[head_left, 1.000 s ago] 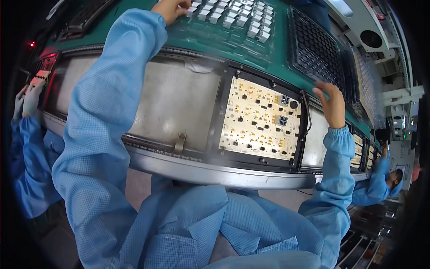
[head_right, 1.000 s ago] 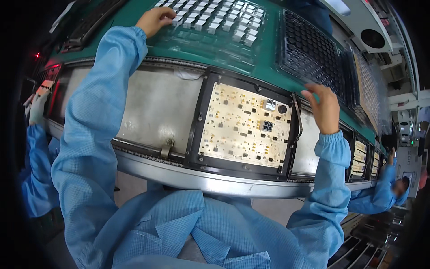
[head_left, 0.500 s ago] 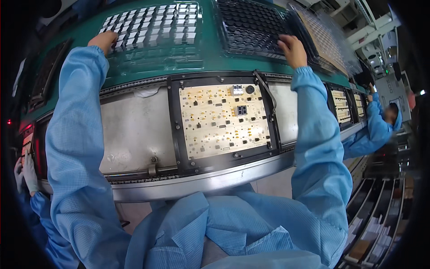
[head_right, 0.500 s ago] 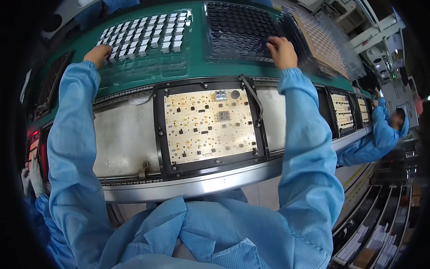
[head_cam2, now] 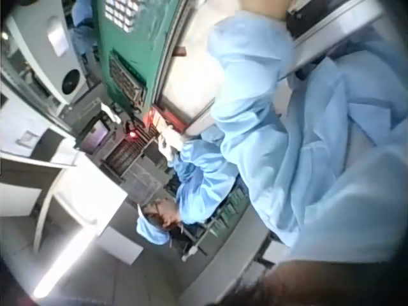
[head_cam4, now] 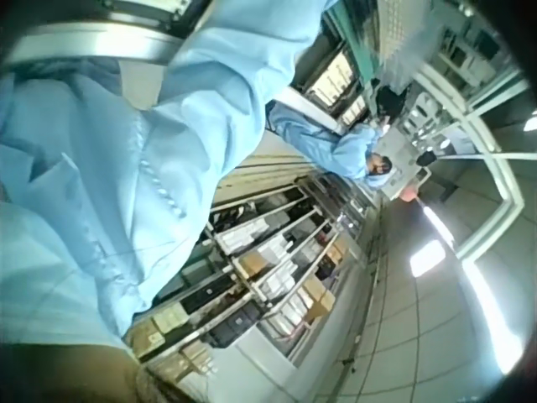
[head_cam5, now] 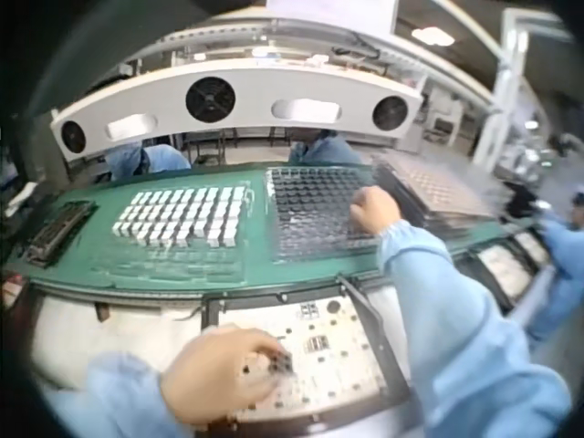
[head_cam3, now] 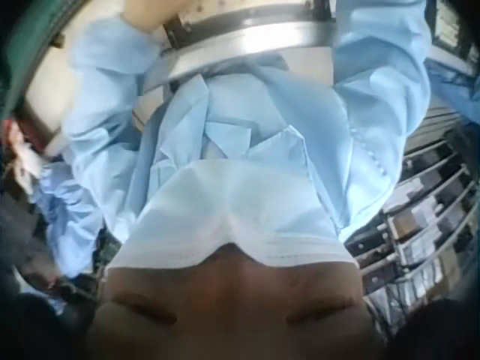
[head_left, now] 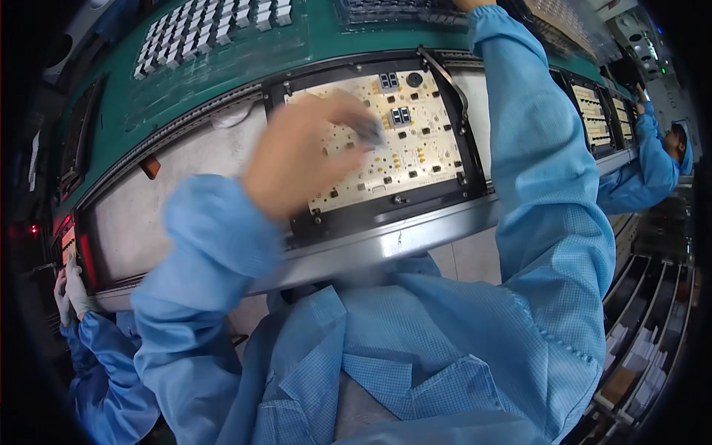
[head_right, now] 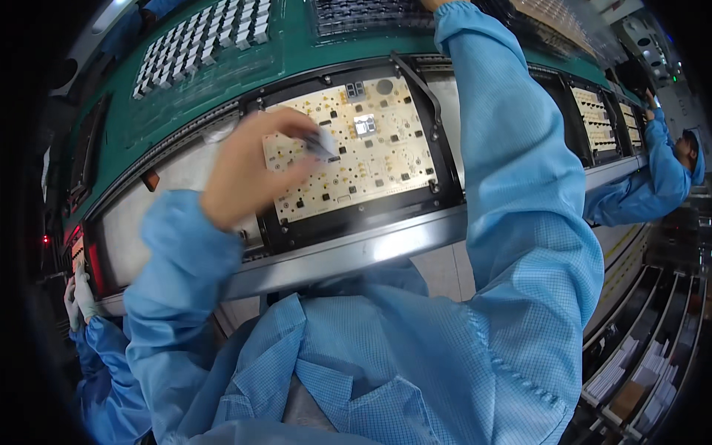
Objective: Assembling electronic components onto printed circuit boards on a production line.
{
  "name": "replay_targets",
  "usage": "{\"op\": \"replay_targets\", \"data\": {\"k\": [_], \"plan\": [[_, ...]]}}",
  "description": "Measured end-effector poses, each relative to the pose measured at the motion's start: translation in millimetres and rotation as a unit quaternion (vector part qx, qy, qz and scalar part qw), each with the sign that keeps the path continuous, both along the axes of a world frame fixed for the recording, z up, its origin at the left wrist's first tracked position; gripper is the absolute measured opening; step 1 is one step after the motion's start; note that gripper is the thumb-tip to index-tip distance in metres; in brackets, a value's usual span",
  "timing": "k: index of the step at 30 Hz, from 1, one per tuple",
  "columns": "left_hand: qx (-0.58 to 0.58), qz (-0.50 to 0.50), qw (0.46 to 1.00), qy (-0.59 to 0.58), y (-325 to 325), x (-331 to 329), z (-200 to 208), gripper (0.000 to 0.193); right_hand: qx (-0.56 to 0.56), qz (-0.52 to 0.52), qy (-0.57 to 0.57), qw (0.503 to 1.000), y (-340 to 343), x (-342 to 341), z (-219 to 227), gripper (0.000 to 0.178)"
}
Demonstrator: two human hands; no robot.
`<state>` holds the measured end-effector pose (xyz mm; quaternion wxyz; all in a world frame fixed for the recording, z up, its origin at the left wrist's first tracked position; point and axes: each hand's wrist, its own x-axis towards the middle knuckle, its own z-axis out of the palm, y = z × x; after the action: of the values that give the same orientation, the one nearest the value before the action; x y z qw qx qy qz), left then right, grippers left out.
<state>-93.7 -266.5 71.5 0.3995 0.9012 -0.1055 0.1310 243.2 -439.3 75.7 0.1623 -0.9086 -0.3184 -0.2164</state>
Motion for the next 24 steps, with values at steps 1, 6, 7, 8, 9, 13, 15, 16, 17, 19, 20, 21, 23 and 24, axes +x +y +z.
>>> {"op": "replay_targets", "data": {"k": [1,6,7,8,9,13,15,16,17,19,20,21,23,24], "plan": [[0.053,-0.008,0.999,-0.008,-19.0,-2.3,-10.4,0.024,0.001,-0.001,0.003,1.000,-4.1,-13.8,5.3,0.024],[0.103,0.017,0.994,0.029,-53.7,4.4,-44.4,0.021,0.240,0.200,0.291,0.905,-30.4,-107.0,-6.1,0.017],[0.115,0.019,0.993,0.027,-59.1,8.0,-52.4,0.020,0.242,0.198,0.328,0.892,-43.5,-126.5,-5.9,0.017],[0.123,0.022,0.992,0.019,-64.8,12.0,-57.4,0.020,0.244,0.195,0.325,0.893,-57.9,-131.6,-14.8,0.017],[0.125,0.019,0.992,0.018,-66.9,14.8,-59.8,0.020,0.202,0.221,0.308,0.903,-70.7,-134.5,-25.5,0.021],[0.157,0.024,0.986,-0.047,-56.4,6.3,-44.6,0.021,0.104,0.225,0.309,0.918,-81.8,-164.4,-19.6,0.030],[0.174,0.012,0.983,-0.052,-45.2,2.3,-24.4,0.019,0.110,0.213,0.308,0.921,-75.6,-174.4,-8.1,0.030],[0.176,0.009,0.983,-0.050,-39.4,2.4,-13.8,0.019,0.118,0.203,0.326,0.916,-71.7,-178.6,-0.8,0.030],[0.200,0.003,0.979,-0.033,-38.8,5.1,-9.2,0.019,0.121,0.197,0.341,0.911,-71.9,-179.3,1.6,0.030],[0.225,-0.003,0.974,-0.013,-45.0,9.5,-2.2,0.018,0.120,0.207,0.330,0.913,-75.5,-177.6,3.1,0.029],[0.250,-0.005,0.968,-0.027,-53.9,13.4,-3.4,0.016,0.119,0.216,0.320,0.915,-79.9,-174.9,-0.3,0.029],[0.276,-0.007,0.960,-0.041,-62.8,18.1,-4.0,0.015,0.120,0.216,0.321,0.914,-85.5,-172.3,-4.0,0.029],[0.264,-0.025,0.962,0.058,-75.8,38.1,-0.2,0.012,0.126,0.227,0.328,0.908,-98.9,-167.7,-12.2,0.029],[0.246,-0.038,0.957,0.150,-77.0,46.1,1.5,0.009,0.124,0.228,0.325,0.909,-100.2,-168.1,-13.9,0.029]]}}
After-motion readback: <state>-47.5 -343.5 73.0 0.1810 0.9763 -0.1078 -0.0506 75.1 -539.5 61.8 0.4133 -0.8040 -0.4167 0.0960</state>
